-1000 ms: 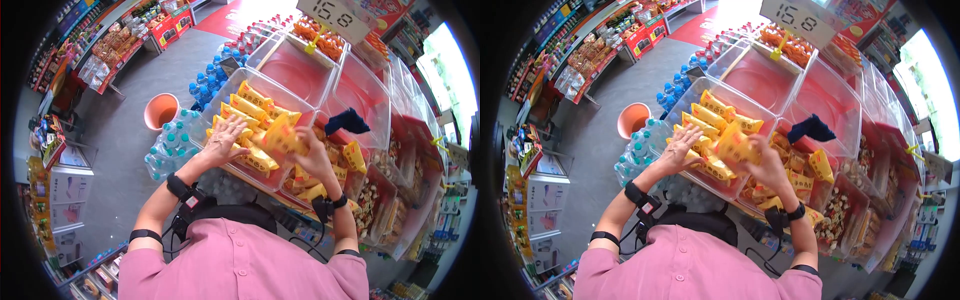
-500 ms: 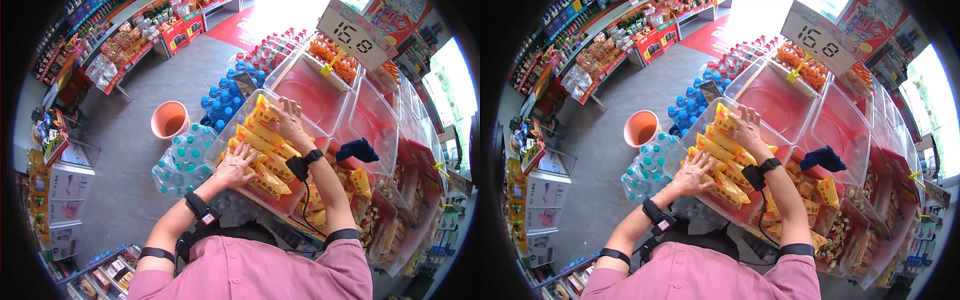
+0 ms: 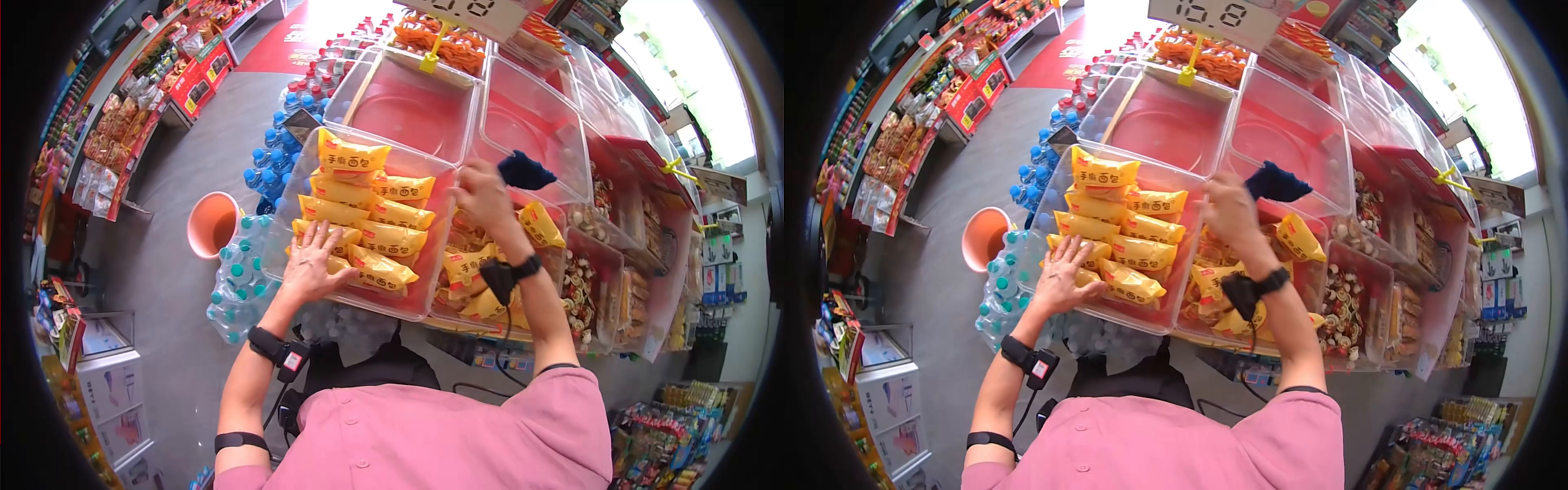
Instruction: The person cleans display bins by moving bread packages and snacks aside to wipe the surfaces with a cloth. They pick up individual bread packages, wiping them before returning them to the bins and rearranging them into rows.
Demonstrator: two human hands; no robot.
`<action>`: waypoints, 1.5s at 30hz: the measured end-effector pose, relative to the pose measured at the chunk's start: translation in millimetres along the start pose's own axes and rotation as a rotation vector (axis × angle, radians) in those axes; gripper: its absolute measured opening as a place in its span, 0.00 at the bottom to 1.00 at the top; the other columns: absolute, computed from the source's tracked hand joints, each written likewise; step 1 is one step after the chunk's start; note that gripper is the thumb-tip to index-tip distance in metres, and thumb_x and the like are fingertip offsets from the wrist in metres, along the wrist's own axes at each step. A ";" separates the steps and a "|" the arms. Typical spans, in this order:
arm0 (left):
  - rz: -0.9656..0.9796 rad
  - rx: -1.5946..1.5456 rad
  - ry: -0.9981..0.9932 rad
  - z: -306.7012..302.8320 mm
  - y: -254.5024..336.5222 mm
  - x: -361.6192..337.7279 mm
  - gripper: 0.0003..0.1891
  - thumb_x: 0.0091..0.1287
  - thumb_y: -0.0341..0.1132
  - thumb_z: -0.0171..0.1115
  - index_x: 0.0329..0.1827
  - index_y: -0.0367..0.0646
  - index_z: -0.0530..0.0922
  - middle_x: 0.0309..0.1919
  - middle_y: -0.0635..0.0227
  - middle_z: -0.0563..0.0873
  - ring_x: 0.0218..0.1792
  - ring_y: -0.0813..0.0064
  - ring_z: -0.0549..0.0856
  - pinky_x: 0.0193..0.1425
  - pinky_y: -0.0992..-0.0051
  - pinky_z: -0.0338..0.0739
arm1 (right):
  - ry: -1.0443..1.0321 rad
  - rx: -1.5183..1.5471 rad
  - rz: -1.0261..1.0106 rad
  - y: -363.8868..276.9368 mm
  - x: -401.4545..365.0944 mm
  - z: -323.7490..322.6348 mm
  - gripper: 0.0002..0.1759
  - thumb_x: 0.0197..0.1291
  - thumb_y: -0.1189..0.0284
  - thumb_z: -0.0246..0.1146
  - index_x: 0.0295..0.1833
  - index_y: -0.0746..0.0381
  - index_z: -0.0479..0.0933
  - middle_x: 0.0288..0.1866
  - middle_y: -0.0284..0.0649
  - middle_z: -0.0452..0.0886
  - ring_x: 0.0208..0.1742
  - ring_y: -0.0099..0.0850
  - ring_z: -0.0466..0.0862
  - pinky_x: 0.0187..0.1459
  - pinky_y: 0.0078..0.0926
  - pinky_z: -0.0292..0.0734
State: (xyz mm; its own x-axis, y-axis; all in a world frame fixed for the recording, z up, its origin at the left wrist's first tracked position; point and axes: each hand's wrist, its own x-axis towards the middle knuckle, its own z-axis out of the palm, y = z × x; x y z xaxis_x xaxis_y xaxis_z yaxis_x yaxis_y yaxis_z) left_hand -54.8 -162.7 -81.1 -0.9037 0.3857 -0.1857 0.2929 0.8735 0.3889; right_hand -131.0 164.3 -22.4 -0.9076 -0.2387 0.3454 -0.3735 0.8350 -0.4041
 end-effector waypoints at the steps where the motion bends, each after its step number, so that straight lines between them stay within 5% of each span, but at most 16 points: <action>1: -0.015 -0.003 0.010 0.2 0.4 -0.7 0.46 0.53 0.65 0.59 0.71 0.48 0.60 0.72 0.54 0.57 0.74 0.55 0.51 0.73 0.47 0.45 | 0.073 -0.199 0.090 18.1 -19.2 -16.4 0.16 0.44 0.68 0.70 0.38 0.65 0.79 0.40 0.49 0.79 0.49 0.45 0.77 0.51 0.38 0.72; 3: -0.018 -0.001 0.009 0.5 1.3 -1.2 0.46 0.53 0.65 0.59 0.71 0.49 0.60 0.71 0.54 0.57 0.74 0.56 0.51 0.73 0.47 0.46 | 0.096 -0.392 0.433 63.1 -56.4 -34.2 0.20 0.43 0.69 0.71 0.42 0.65 0.75 0.43 0.48 0.77 0.50 0.46 0.76 0.51 0.41 0.71; 5: -0.032 0.012 0.002 0.0 2.8 -1.4 0.45 0.54 0.66 0.59 0.71 0.49 0.60 0.71 0.54 0.58 0.74 0.57 0.52 0.73 0.48 0.46 | 0.064 -0.663 0.512 113.7 -97.2 -35.3 0.25 0.40 0.70 0.71 0.46 0.64 0.72 0.45 0.47 0.76 0.51 0.46 0.75 0.51 0.41 0.71; 8: -0.010 0.020 0.014 1.6 0.9 -3.2 0.45 0.54 0.66 0.58 0.71 0.49 0.60 0.71 0.54 0.58 0.73 0.56 0.52 0.73 0.48 0.45 | 0.005 -0.663 0.433 155.4 -124.9 -35.1 0.28 0.41 0.69 0.71 0.50 0.63 0.71 0.48 0.46 0.76 0.54 0.46 0.74 0.52 0.40 0.71; 12: -0.019 0.015 0.018 1.5 2.3 -3.4 0.45 0.55 0.66 0.57 0.71 0.49 0.61 0.71 0.53 0.58 0.73 0.55 0.52 0.73 0.49 0.45 | -0.037 -0.530 0.290 46.3 -86.8 -81.3 0.27 0.43 0.69 0.70 0.51 0.65 0.72 0.47 0.47 0.77 0.53 0.46 0.75 0.52 0.39 0.71; 16: -0.018 0.024 0.049 2.2 2.8 -4.3 0.42 0.56 0.63 0.59 0.70 0.50 0.62 0.71 0.55 0.59 0.73 0.56 0.54 0.72 0.48 0.47 | -0.059 0.361 0.199 -25.7 -35.6 -67.6 0.23 0.45 0.69 0.69 0.47 0.68 0.74 0.42 0.50 0.77 0.47 0.48 0.76 0.50 0.38 0.71; 21: -0.027 0.015 0.018 1.4 0.6 -3.4 0.44 0.55 0.67 0.56 0.70 0.49 0.62 0.71 0.54 0.57 0.73 0.56 0.52 0.73 0.49 0.45 | -0.023 0.048 -0.116 -42.0 38.7 18.5 0.24 0.46 0.66 0.70 0.46 0.68 0.75 0.42 0.49 0.77 0.48 0.44 0.77 0.49 0.38 0.72; 23: -0.016 0.013 0.030 3.5 -1.6 -2.5 0.44 0.55 0.68 0.56 0.70 0.49 0.62 0.71 0.54 0.57 0.73 0.56 0.52 0.73 0.48 0.45 | -0.402 -0.388 -0.092 -39.5 53.2 43.5 0.25 0.44 0.63 0.70 0.45 0.68 0.75 0.42 0.50 0.78 0.48 0.42 0.78 0.50 0.37 0.73; 26: -0.022 0.005 0.014 0.5 -0.6 -2.2 0.45 0.54 0.69 0.55 0.70 0.49 0.62 0.71 0.54 0.57 0.73 0.57 0.52 0.73 0.48 0.45 | -0.410 -0.380 -0.054 -26.4 54.5 72.2 0.27 0.41 0.61 0.71 0.44 0.68 0.75 0.43 0.51 0.78 0.48 0.43 0.78 0.52 0.35 0.74; 28: -0.025 -0.002 0.010 0.5 0.6 -3.0 0.45 0.54 0.69 0.56 0.70 0.50 0.62 0.71 0.54 0.58 0.73 0.57 0.52 0.73 0.49 0.45 | -0.488 -0.405 -0.004 -24.5 54.1 72.2 0.32 0.44 0.62 0.71 0.54 0.68 0.72 0.48 0.50 0.78 0.52 0.44 0.78 0.55 0.37 0.73; 31: -0.029 -0.011 0.062 4.7 -1.2 -2.2 0.44 0.53 0.66 0.60 0.69 0.51 0.63 0.71 0.57 0.60 0.73 0.57 0.54 0.72 0.47 0.47 | -0.264 -0.061 -0.123 -6.2 44.7 55.8 0.34 0.44 0.62 0.72 0.57 0.64 0.69 0.47 0.48 0.78 0.55 0.44 0.77 0.54 0.36 0.73; 35: -0.035 -0.012 0.050 2.0 0.6 -1.8 0.43 0.53 0.65 0.60 0.69 0.51 0.64 0.71 0.57 0.60 0.73 0.57 0.54 0.72 0.47 0.47 | -0.141 0.102 -0.046 -8.5 5.3 -14.8 0.28 0.43 0.62 0.73 0.47 0.67 0.76 0.45 0.47 0.79 0.50 0.45 0.78 0.50 0.35 0.74; 37: -0.035 -0.007 0.029 -0.3 1.8 -1.1 0.44 0.53 0.67 0.59 0.69 0.50 0.64 0.71 0.57 0.60 0.73 0.59 0.54 0.73 0.49 0.47 | -0.560 0.074 0.148 -0.6 -23.5 -31.9 0.23 0.42 0.61 0.73 0.40 0.66 0.78 0.41 0.48 0.79 0.46 0.46 0.79 0.47 0.38 0.74; 38: -0.047 0.002 0.016 -0.8 2.2 -0.8 0.46 0.52 0.68 0.58 0.69 0.48 0.64 0.71 0.56 0.59 0.73 0.60 0.53 0.73 0.50 0.46 | -0.665 0.033 -0.003 17.6 -44.4 -21.8 0.22 0.42 0.60 0.73 0.37 0.65 0.79 0.38 0.48 0.80 0.44 0.47 0.79 0.46 0.40 0.75; 40: -0.046 -0.003 0.016 0.3 2.4 -0.3 0.46 0.52 0.68 0.59 0.69 0.48 0.64 0.71 0.56 0.60 0.73 0.60 0.53 0.73 0.50 0.47 | -0.643 0.079 -0.136 35.8 -85.2 -4.0 0.28 0.42 0.58 0.73 0.45 0.65 0.77 0.40 0.49 0.80 0.46 0.48 0.78 0.48 0.39 0.74; 45: -0.027 -0.007 0.066 1.6 2.2 -2.5 0.45 0.51 0.67 0.61 0.68 0.47 0.65 0.69 0.56 0.62 0.73 0.59 0.55 0.73 0.50 0.47 | -0.735 0.123 0.106 33.5 -87.8 -33.6 0.33 0.41 0.59 0.74 0.50 0.68 0.74 0.42 0.51 0.80 0.47 0.48 0.79 0.48 0.38 0.74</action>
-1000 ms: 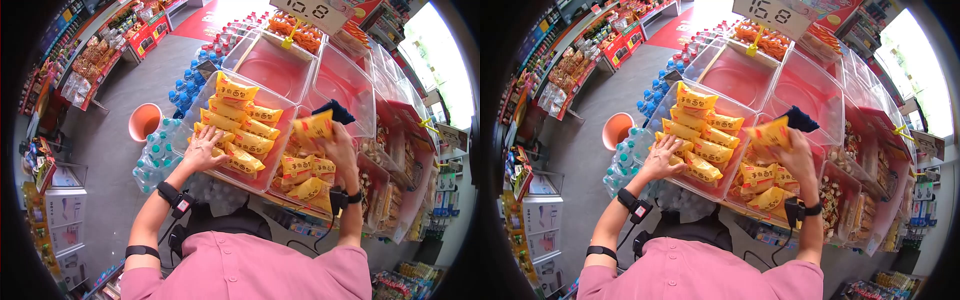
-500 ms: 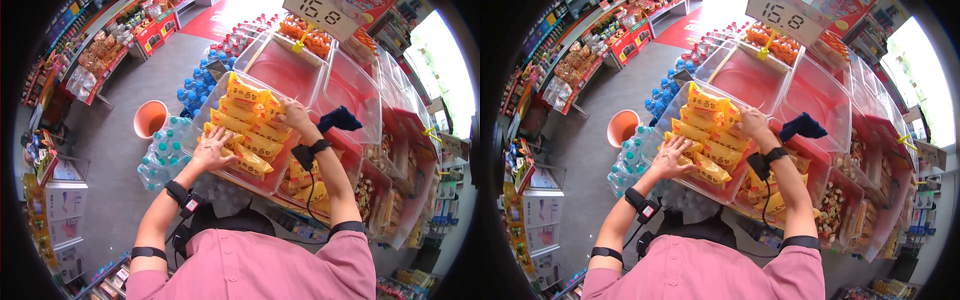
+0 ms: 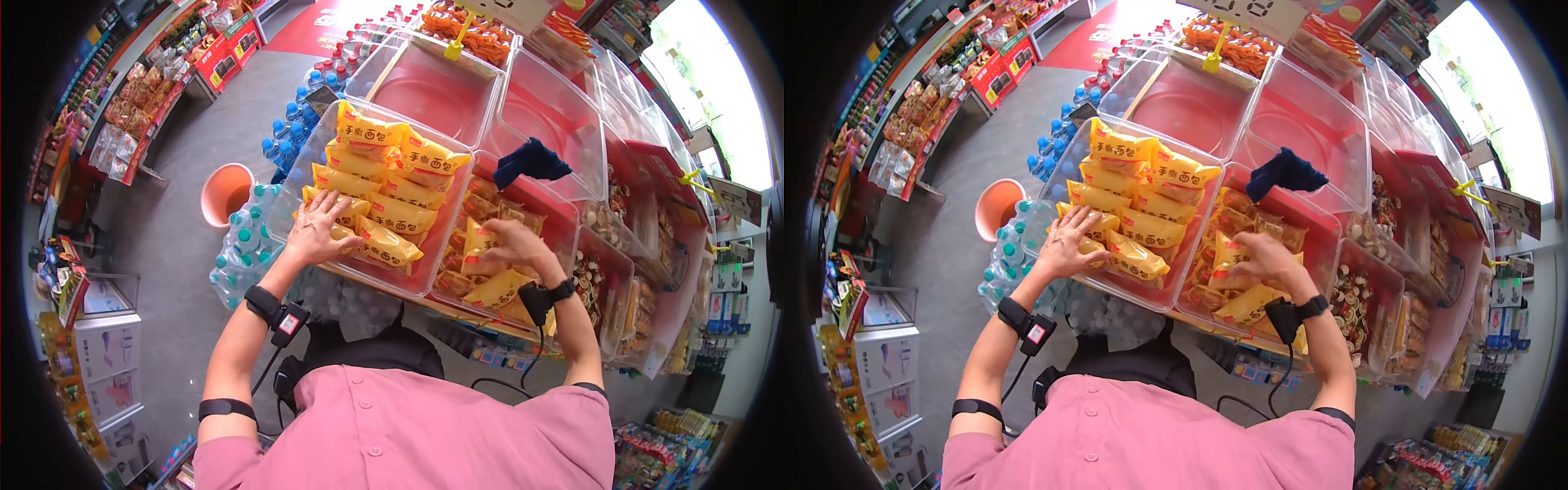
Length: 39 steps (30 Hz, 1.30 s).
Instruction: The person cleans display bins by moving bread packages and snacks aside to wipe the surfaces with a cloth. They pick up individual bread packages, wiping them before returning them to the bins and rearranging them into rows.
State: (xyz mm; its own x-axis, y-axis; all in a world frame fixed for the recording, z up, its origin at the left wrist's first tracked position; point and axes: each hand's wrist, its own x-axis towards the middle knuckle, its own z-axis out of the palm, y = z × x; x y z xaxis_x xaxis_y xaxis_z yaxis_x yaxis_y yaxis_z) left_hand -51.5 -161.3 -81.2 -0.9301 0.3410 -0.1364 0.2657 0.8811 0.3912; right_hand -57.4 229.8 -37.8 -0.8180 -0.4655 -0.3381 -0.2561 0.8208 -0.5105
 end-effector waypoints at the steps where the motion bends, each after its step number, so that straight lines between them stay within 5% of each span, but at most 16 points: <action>1: 0.016 -0.015 0.029 -0.4 0.4 0.0 0.44 0.52 0.64 0.63 0.67 0.46 0.66 0.69 0.56 0.64 0.72 0.58 0.56 0.73 0.50 0.48 | 0.124 0.070 -0.009 -5.1 -7.8 -9.2 0.34 0.40 0.59 0.74 0.50 0.69 0.74 0.42 0.52 0.80 0.46 0.46 0.80 0.47 0.37 0.74; 5: 0.276 -0.224 0.479 2.0 9.9 -5.4 0.41 0.52 0.52 0.71 0.65 0.38 0.66 0.62 0.54 0.71 0.68 0.55 0.64 0.70 0.55 0.57 | 0.390 0.060 -0.110 -61.9 -26.4 -35.1 0.34 0.39 0.64 0.76 0.53 0.66 0.75 0.45 0.48 0.81 0.47 0.39 0.81 0.49 0.31 0.75; 9: 0.156 -1.509 -0.065 -7.8 93.3 -23.6 0.38 0.56 0.51 0.69 0.65 0.38 0.66 0.60 0.57 0.72 0.64 0.67 0.69 0.64 0.69 0.66 | 0.449 0.045 -0.392 -119.2 -9.9 -7.7 0.34 0.37 0.57 0.77 0.50 0.65 0.76 0.44 0.48 0.80 0.46 0.42 0.81 0.49 0.34 0.76; 11: -0.092 -1.307 -0.292 -12.6 109.3 -29.2 0.31 0.61 0.46 0.65 0.63 0.40 0.68 0.54 0.64 0.77 0.53 0.76 0.77 0.55 0.74 0.75 | 0.355 0.058 -0.471 -148.2 -2.5 6.6 0.31 0.42 0.60 0.74 0.51 0.65 0.76 0.45 0.49 0.80 0.49 0.43 0.80 0.51 0.34 0.75; 13: -0.128 -1.571 -0.307 2.7 97.8 -34.4 0.27 0.62 0.39 0.65 0.61 0.37 0.68 0.52 0.64 0.78 0.50 0.75 0.80 0.52 0.73 0.78 | 0.314 0.028 -0.600 -136.1 2.6 5.0 0.30 0.44 0.63 0.73 0.53 0.65 0.75 0.48 0.48 0.80 0.52 0.42 0.80 0.53 0.33 0.74; 16: -0.109 -1.745 -0.274 -1.5 87.4 -48.5 0.28 0.63 0.36 0.62 0.64 0.34 0.65 0.57 0.59 0.76 0.56 0.67 0.78 0.58 0.67 0.76 | 0.612 0.309 -0.346 -89.9 5.6 -56.2 0.27 0.47 0.68 0.71 0.52 0.69 0.74 0.51 0.51 0.79 0.55 0.44 0.77 0.57 0.36 0.71; 18: -0.170 -1.809 -0.254 -11.7 90.0 -60.1 0.26 0.64 0.36 0.61 0.63 0.35 0.66 0.55 0.60 0.77 0.54 0.67 0.79 0.57 0.68 0.77 | 0.940 -0.058 0.053 -51.3 6.1 -92.5 0.33 0.48 0.61 0.70 0.57 0.66 0.72 0.54 0.52 0.76 0.57 0.47 0.74 0.58 0.38 0.68; 19: -0.234 -1.814 -0.240 -13.3 90.1 -65.1 0.24 0.65 0.35 0.61 0.61 0.35 0.68 0.53 0.61 0.78 0.52 0.69 0.80 0.55 0.70 0.77 | 1.045 -0.337 0.039 0.4 19.6 -91.9 0.36 0.48 0.55 0.69 0.60 0.64 0.69 0.53 0.54 0.75 0.57 0.50 0.72 0.58 0.42 0.65; 21: -0.218 -1.805 -0.211 -1.5 84.9 -67.2 0.27 0.65 0.35 0.58 0.65 0.34 0.63 0.58 0.56 0.75 0.57 0.62 0.78 0.60 0.63 0.75 | 0.637 -0.336 0.249 64.1 22.3 -92.2 0.33 0.51 0.56 0.67 0.58 0.62 0.68 0.50 0.53 0.76 0.54 0.52 0.74 0.56 0.45 0.67; 24: -0.211 -1.834 -0.139 5.1 87.1 -75.6 0.27 0.66 0.34 0.58 0.65 0.35 0.62 0.58 0.56 0.75 0.57 0.62 0.78 0.60 0.64 0.75 | 0.682 -0.110 0.011 73.9 11.1 -106.1 0.13 0.53 0.74 0.62 0.44 0.67 0.75 0.35 0.55 0.80 0.42 0.51 0.79 0.43 0.42 0.73; 27: -0.280 -1.833 -0.088 4.3 98.0 -85.6 0.28 0.66 0.38 0.59 0.66 0.35 0.61 0.58 0.57 0.75 0.57 0.63 0.78 0.60 0.64 0.75 | 0.665 0.025 -0.051 81.3 8.6 -116.9 0.10 0.54 0.75 0.61 0.42 0.68 0.77 0.30 0.53 0.81 0.33 0.41 0.83 0.37 0.32 0.74; 29: -0.330 -1.811 -0.051 9.0 103.8 -88.1 0.29 0.66 0.40 0.59 0.66 0.36 0.61 0.59 0.57 0.74 0.57 0.63 0.78 0.60 0.64 0.76 | 0.963 0.246 -0.097 86.7 10.9 -121.9 0.09 0.57 0.76 0.60 0.42 0.69 0.78 0.27 0.42 0.81 0.28 0.27 0.80 0.33 0.25 0.73; 32: -0.275 -1.934 0.030 13.8 110.0 -94.1 0.31 0.66 0.45 0.59 0.67 0.37 0.60 0.60 0.56 0.73 0.58 0.62 0.77 0.60 0.63 0.75 | 1.063 0.582 -0.175 32.4 -16.2 -133.2 0.07 0.60 0.77 0.57 0.41 0.68 0.79 0.25 0.30 0.76 0.30 0.14 0.75 0.33 0.18 0.71; 35: -0.134 -1.973 0.079 6.4 125.0 -89.0 0.29 0.68 0.48 0.54 0.66 0.40 0.61 0.58 0.58 0.74 0.57 0.63 0.77 0.58 0.64 0.77 | 0.931 0.738 -0.167 -46.9 -58.4 -116.2 0.08 0.52 0.79 0.62 0.40 0.65 0.80 0.29 0.35 0.80 0.31 0.21 0.79 0.36 0.21 0.74; 38: -0.107 -2.117 0.018 13.5 132.3 -72.9 0.31 0.69 0.56 0.47 0.66 0.42 0.61 0.61 0.58 0.72 0.60 0.62 0.74 0.60 0.63 0.75 | 0.822 0.335 -0.640 -110.0 -67.4 -65.0 0.19 0.35 0.79 0.67 0.40 0.62 0.80 0.42 0.43 0.82 0.47 0.42 0.80 0.50 0.36 0.75; 39: -0.047 -2.099 0.001 16.7 137.7 -70.2 0.32 0.69 0.57 0.44 0.67 0.43 0.61 0.61 0.59 0.71 0.61 0.62 0.73 0.60 0.64 0.75 | 0.720 0.231 -0.726 -133.5 -68.8 -42.4 0.20 0.41 0.74 0.67 0.46 0.60 0.79 0.50 0.44 0.79 0.57 0.45 0.75 0.59 0.42 0.68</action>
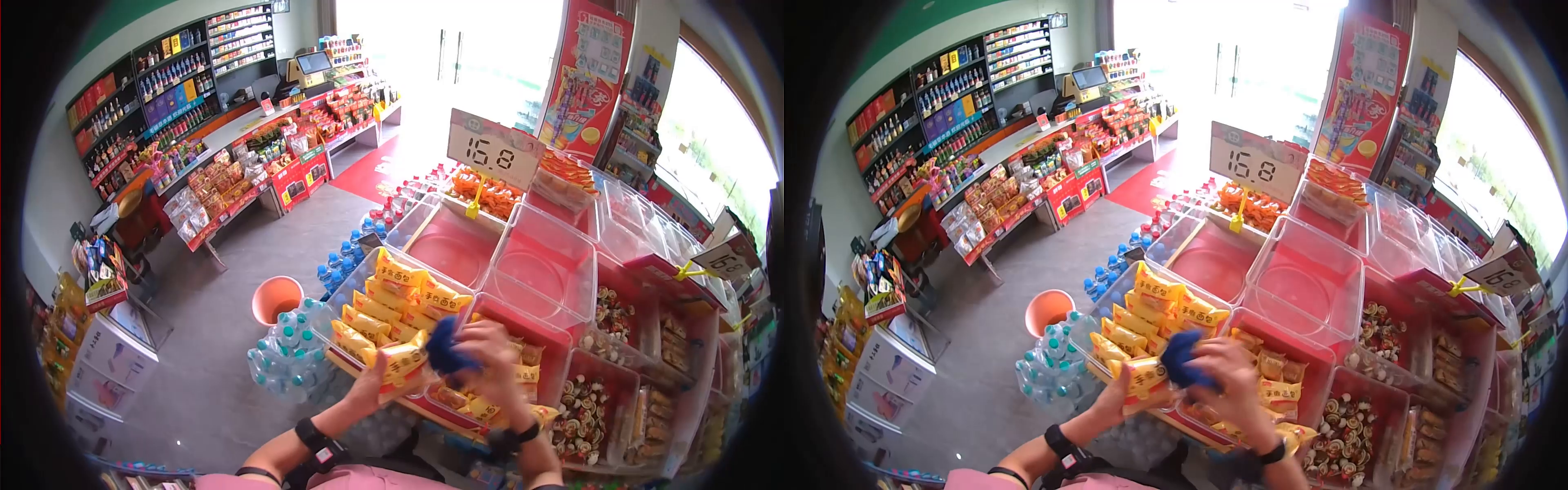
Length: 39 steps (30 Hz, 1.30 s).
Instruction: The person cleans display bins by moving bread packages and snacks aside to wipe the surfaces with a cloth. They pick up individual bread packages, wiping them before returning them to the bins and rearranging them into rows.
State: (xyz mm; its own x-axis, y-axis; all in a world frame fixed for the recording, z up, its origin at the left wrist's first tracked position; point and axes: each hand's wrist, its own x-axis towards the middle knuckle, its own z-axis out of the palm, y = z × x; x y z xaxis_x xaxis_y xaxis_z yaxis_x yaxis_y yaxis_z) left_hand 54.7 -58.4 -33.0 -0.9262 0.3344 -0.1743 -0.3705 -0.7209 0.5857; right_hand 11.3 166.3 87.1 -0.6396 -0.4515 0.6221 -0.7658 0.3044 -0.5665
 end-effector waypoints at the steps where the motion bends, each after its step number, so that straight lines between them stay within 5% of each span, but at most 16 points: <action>1: 0.053 0.196 0.098 9.6 -5.9 -2.1 0.29 0.71 0.55 0.45 0.68 0.45 0.59 0.62 0.62 0.71 0.62 0.66 0.73 0.60 0.67 0.74 | -0.103 -0.063 0.030 -19.2 -9.3 37.2 0.21 0.46 0.71 0.66 0.50 0.59 0.78 0.55 0.45 0.77 0.61 0.46 0.72 0.63 0.43 0.63; 4: 0.155 -0.052 0.024 -14.1 -33.9 -26.0 0.22 0.73 0.43 0.46 0.68 0.50 0.61 0.61 0.69 0.72 0.58 0.74 0.76 0.59 0.74 0.74 | -0.131 -0.185 0.140 -41.3 -38.0 108.1 0.23 0.56 0.64 0.60 0.58 0.58 0.74 0.61 0.48 0.72 0.67 0.48 0.66 0.67 0.43 0.56; 5: 0.152 -0.007 0.092 -26.2 -37.3 -25.8 0.20 0.74 0.41 0.45 0.67 0.51 0.63 0.60 0.72 0.73 0.56 0.76 0.76 0.58 0.75 0.74 | -0.055 -0.241 0.211 -42.1 -40.0 122.3 0.24 0.61 0.62 0.56 0.61 0.58 0.71 0.63 0.49 0.70 0.69 0.49 0.63 0.69 0.42 0.54; 6: 0.426 0.410 0.129 -11.3 -30.9 -41.3 0.18 0.74 0.41 0.46 0.64 0.50 0.65 0.56 0.72 0.75 0.54 0.78 0.78 0.55 0.76 0.76 | -0.051 -0.248 0.209 -41.9 -38.2 135.9 0.24 0.61 0.62 0.56 0.61 0.58 0.71 0.63 0.49 0.70 0.69 0.49 0.63 0.69 0.42 0.54; 8: 0.139 0.051 0.271 -5.6 -11.0 -68.1 0.17 0.73 0.41 0.48 0.62 0.48 0.66 0.50 0.70 0.78 0.49 0.79 0.79 0.51 0.76 0.77 | 0.183 0.084 0.509 -45.1 -35.3 162.5 0.23 0.66 0.62 0.49 0.61 0.64 0.70 0.61 0.52 0.71 0.67 0.50 0.66 0.67 0.38 0.57; 12: 0.387 0.238 0.194 -15.4 8.4 -123.1 0.17 0.73 0.44 0.48 0.59 0.47 0.66 0.46 0.69 0.79 0.44 0.80 0.81 0.45 0.75 0.80 | 0.067 0.251 0.730 -70.2 -23.2 193.9 0.23 0.69 0.65 0.43 0.61 0.69 0.66 0.58 0.55 0.73 0.60 0.47 0.73 0.61 0.33 0.65; 18: 0.553 0.242 0.435 -50.8 39.8 -170.0 0.18 0.73 0.45 0.49 0.56 0.41 0.70 0.43 0.69 0.79 0.41 0.83 0.78 0.44 0.81 0.75 | 0.110 -0.143 0.319 -167.1 -59.9 265.7 0.34 0.63 0.62 0.54 0.69 0.69 0.55 0.69 0.63 0.55 0.68 0.59 0.61 0.67 0.41 0.58; 20: 0.559 0.401 0.445 -63.4 37.3 -184.3 0.17 0.73 0.44 0.50 0.54 0.40 0.72 0.42 0.69 0.80 0.42 0.82 0.78 0.44 0.81 0.75 | 0.147 -0.100 0.381 -172.4 -68.7 280.9 0.35 0.62 0.60 0.55 0.69 0.70 0.55 0.70 0.62 0.55 0.68 0.55 0.61 0.67 0.39 0.58; 22: 0.554 0.464 0.410 -69.6 37.3 -200.8 0.18 0.72 0.44 0.52 0.53 0.39 0.73 0.43 0.68 0.80 0.42 0.82 0.78 0.46 0.80 0.74 | 0.146 0.139 0.697 -175.3 -66.1 278.5 0.36 0.63 0.58 0.54 0.68 0.70 0.56 0.65 0.61 0.64 0.64 0.52 0.69 0.63 0.37 0.64; 23: 0.534 0.538 0.354 -62.6 42.8 -212.9 0.18 0.71 0.45 0.53 0.53 0.39 0.73 0.42 0.68 0.80 0.42 0.82 0.78 0.46 0.80 0.74 | 0.121 0.197 0.882 -184.0 -53.9 268.2 0.31 0.66 0.54 0.50 0.64 0.67 0.63 0.52 0.50 0.78 0.54 0.40 0.79 0.56 0.31 0.71; 26: 0.475 0.630 0.253 -70.0 48.0 -231.0 0.19 0.71 0.46 0.53 0.54 0.39 0.73 0.42 0.68 0.80 0.42 0.82 0.79 0.46 0.79 0.75 | 0.156 0.735 1.002 -145.4 -60.2 256.5 0.30 0.67 0.49 0.49 0.60 0.64 0.69 0.48 0.40 0.80 0.46 0.31 0.81 0.50 0.27 0.75; 28: 0.297 0.377 0.126 -83.3 54.4 -237.0 0.20 0.71 0.48 0.52 0.53 0.40 0.73 0.42 0.68 0.80 0.42 0.81 0.79 0.46 0.78 0.76 | 0.125 1.212 1.207 -162.1 -59.9 240.9 0.29 0.68 0.49 0.47 0.61 0.62 0.69 0.53 0.40 0.78 0.53 0.31 0.78 0.58 0.31 0.72; 31: 0.281 0.363 -0.015 -94.9 73.8 -236.4 0.22 0.71 0.50 0.50 0.54 0.39 0.72 0.42 0.67 0.81 0.42 0.81 0.80 0.46 0.79 0.77 | 0.107 1.491 0.907 -164.9 -84.8 234.6 0.31 0.67 0.48 0.47 0.65 0.60 0.66 0.63 0.39 0.72 0.62 0.33 0.72 0.67 0.35 0.63; 32: 0.296 0.367 -0.105 -95.8 78.6 -235.3 0.23 0.71 0.51 0.50 0.54 0.39 0.71 0.43 0.67 0.81 0.42 0.81 0.81 0.46 0.79 0.77 | 0.202 1.462 1.054 -150.8 -96.7 237.1 0.34 0.67 0.46 0.46 0.68 0.58 0.61 0.65 0.40 0.70 0.64 0.34 0.71 0.64 0.41 0.67; 37: 0.432 0.470 -0.100 -97.9 86.3 -220.9 0.22 0.70 0.49 0.52 0.53 0.37 0.71 0.41 0.68 0.81 0.40 0.81 0.81 0.45 0.81 0.77 | 0.041 1.780 0.878 -195.6 -86.6 226.6 0.34 0.65 0.52 0.53 0.69 0.62 0.57 0.63 0.41 0.71 0.63 0.44 0.73 0.61 0.44 0.71; 39: 0.439 0.739 -0.026 -94.7 83.5 -213.9 0.24 0.68 0.50 0.56 0.55 0.38 0.70 0.44 0.67 0.80 0.44 0.79 0.80 0.46 0.78 0.76 | 0.048 1.516 0.954 -176.6 -103.6 233.8 0.35 0.65 0.55 0.55 0.70 0.62 0.55 0.63 0.42 0.71 0.61 0.46 0.74 0.59 0.42 0.73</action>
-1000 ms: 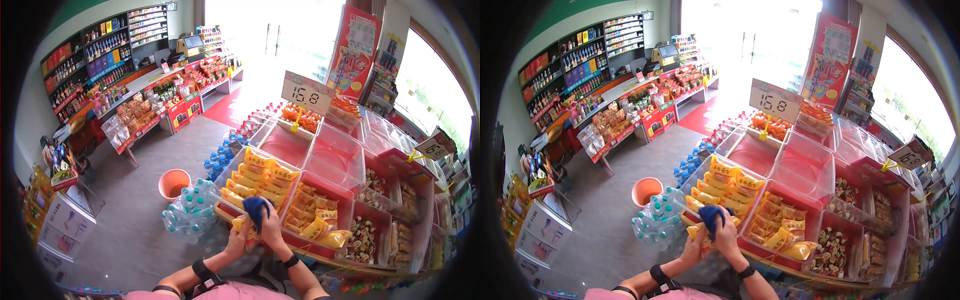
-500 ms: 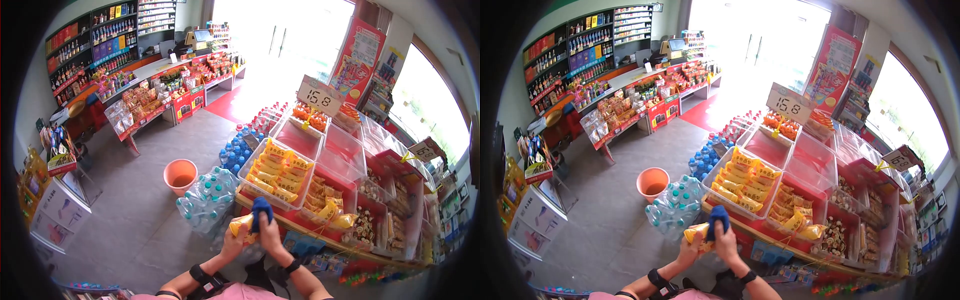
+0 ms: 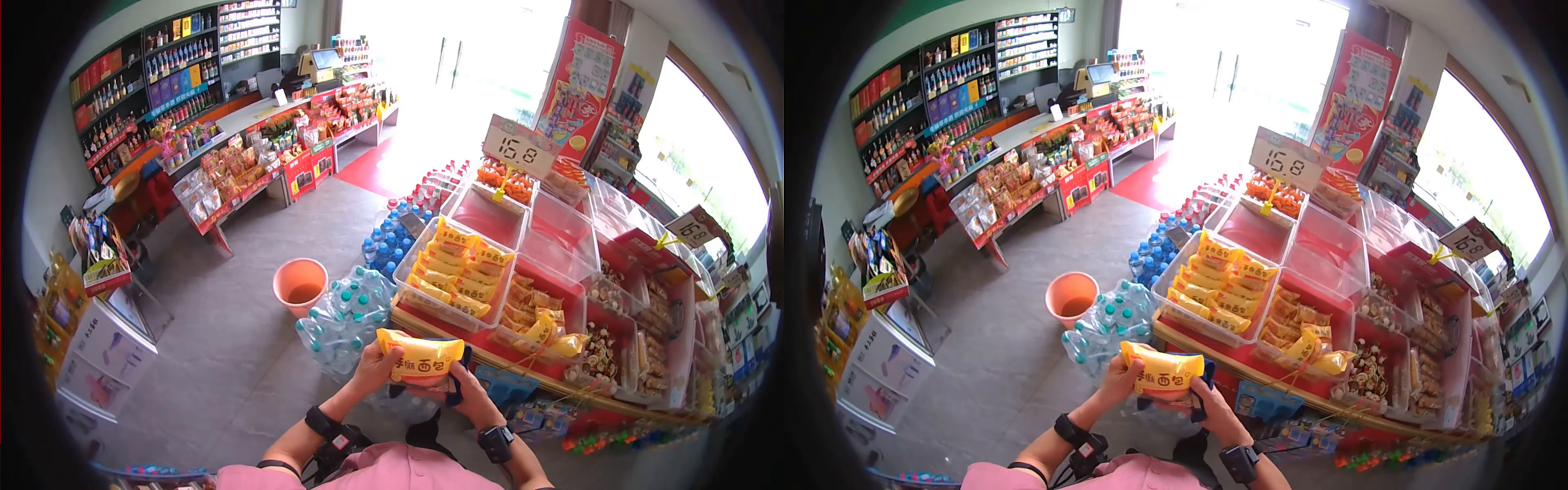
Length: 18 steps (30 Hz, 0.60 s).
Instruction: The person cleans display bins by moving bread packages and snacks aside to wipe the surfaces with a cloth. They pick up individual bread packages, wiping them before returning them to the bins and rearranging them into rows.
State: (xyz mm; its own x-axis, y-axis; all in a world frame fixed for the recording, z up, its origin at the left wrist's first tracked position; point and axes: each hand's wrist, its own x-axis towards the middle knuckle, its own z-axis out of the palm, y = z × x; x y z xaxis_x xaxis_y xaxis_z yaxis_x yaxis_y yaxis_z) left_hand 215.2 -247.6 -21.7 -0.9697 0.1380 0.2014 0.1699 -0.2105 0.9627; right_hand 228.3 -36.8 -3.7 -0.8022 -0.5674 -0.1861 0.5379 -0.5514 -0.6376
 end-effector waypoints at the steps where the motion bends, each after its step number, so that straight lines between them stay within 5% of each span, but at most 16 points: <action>1: 0.006 0.009 -0.007 3.4 2.7 5.4 0.24 0.68 0.50 0.56 0.55 0.38 0.70 0.44 0.67 0.80 0.44 0.79 0.80 0.46 0.78 0.76 | 0.136 -0.216 -0.023 2.8 3.7 -11.2 0.35 0.64 0.59 0.57 0.71 0.62 0.53 0.63 0.43 0.71 0.59 0.48 0.75 0.57 0.40 0.76; 3: 0.088 0.439 0.346 10.4 5.7 11.8 0.27 0.66 0.51 0.58 0.58 0.40 0.69 0.50 0.65 0.75 0.53 0.76 0.75 0.51 0.74 0.74 | 0.121 -0.210 -0.110 -9.0 5.7 18.2 0.36 0.62 0.68 0.61 0.71 0.63 0.53 0.62 0.44 0.71 0.57 0.42 0.78 0.52 0.36 0.79; 5: -0.075 0.399 0.285 17.3 -0.6 12.0 0.32 0.63 0.56 0.59 0.63 0.44 0.65 0.57 0.64 0.70 0.60 0.72 0.70 0.55 0.70 0.72 | 0.194 -0.764 -0.476 -9.4 8.6 29.5 0.36 0.60 0.72 0.62 0.71 0.64 0.54 0.62 0.44 0.71 0.54 0.36 0.79 0.53 0.31 0.77; 7: -0.433 -0.461 0.189 35.8 3.9 9.9 0.34 0.65 0.57 0.57 0.68 0.49 0.59 0.57 0.66 0.69 0.60 0.69 0.71 0.57 0.70 0.72 | 0.208 -1.032 -0.438 -10.9 2.9 37.6 0.39 0.57 0.73 0.66 0.70 0.66 0.54 0.65 0.45 0.68 0.59 0.32 0.74 0.59 0.28 0.70; 9: -0.452 -0.822 -0.046 22.9 11.4 19.4 0.31 0.71 0.52 0.49 0.72 0.54 0.52 0.60 0.66 0.68 0.62 0.69 0.70 0.62 0.69 0.70 | -0.036 -1.115 -0.584 -2.5 4.9 29.6 0.44 0.51 0.66 0.70 0.70 0.67 0.57 0.72 0.49 0.56 0.69 0.39 0.64 0.66 0.30 0.61; 10: -0.388 -0.779 0.003 24.0 12.4 21.4 0.31 0.71 0.51 0.50 0.72 0.55 0.51 0.61 0.66 0.68 0.61 0.70 0.72 0.62 0.68 0.71 | -0.126 -1.013 -0.534 -2.0 5.0 26.8 0.45 0.54 0.57 0.67 0.70 0.67 0.56 0.75 0.53 0.46 0.75 0.41 0.54 0.70 0.32 0.50; 14: -0.154 -0.641 0.012 31.6 7.5 13.7 0.31 0.71 0.43 0.51 0.74 0.56 0.49 0.66 0.63 0.65 0.63 0.68 0.71 0.64 0.68 0.69 | -0.062 -1.048 -0.410 2.0 21.6 23.3 0.43 0.64 0.46 0.48 0.73 0.64 0.47 0.77 0.52 0.40 0.78 0.41 0.39 0.73 0.32 0.38; 17: -0.167 -0.484 -0.047 27.3 17.9 10.1 0.34 0.70 0.38 0.51 0.75 0.57 0.46 0.67 0.62 0.63 0.64 0.66 0.69 0.66 0.69 0.67 | -0.007 -0.905 -0.402 8.5 42.3 14.6 0.38 0.68 0.49 0.46 0.74 0.62 0.47 0.76 0.49 0.45 0.76 0.40 0.46 0.72 0.33 0.42; 18: -0.199 -0.360 -0.059 26.1 17.8 10.9 0.34 0.70 0.34 0.50 0.75 0.56 0.45 0.67 0.63 0.63 0.64 0.68 0.69 0.65 0.69 0.67 | 0.126 -0.648 -0.278 8.5 43.5 22.0 0.35 0.70 0.50 0.42 0.72 0.62 0.51 0.72 0.46 0.54 0.72 0.35 0.55 0.71 0.30 0.49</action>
State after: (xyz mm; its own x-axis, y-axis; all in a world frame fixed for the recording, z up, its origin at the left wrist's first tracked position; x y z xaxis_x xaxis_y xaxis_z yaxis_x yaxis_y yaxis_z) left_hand 212.3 -224.6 2.3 -0.9640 0.2630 0.0381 -0.1017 -0.4975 0.8615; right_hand 203.7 -79.6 -0.7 -0.9321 -0.3621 -0.0119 0.0783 -0.1691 -0.9825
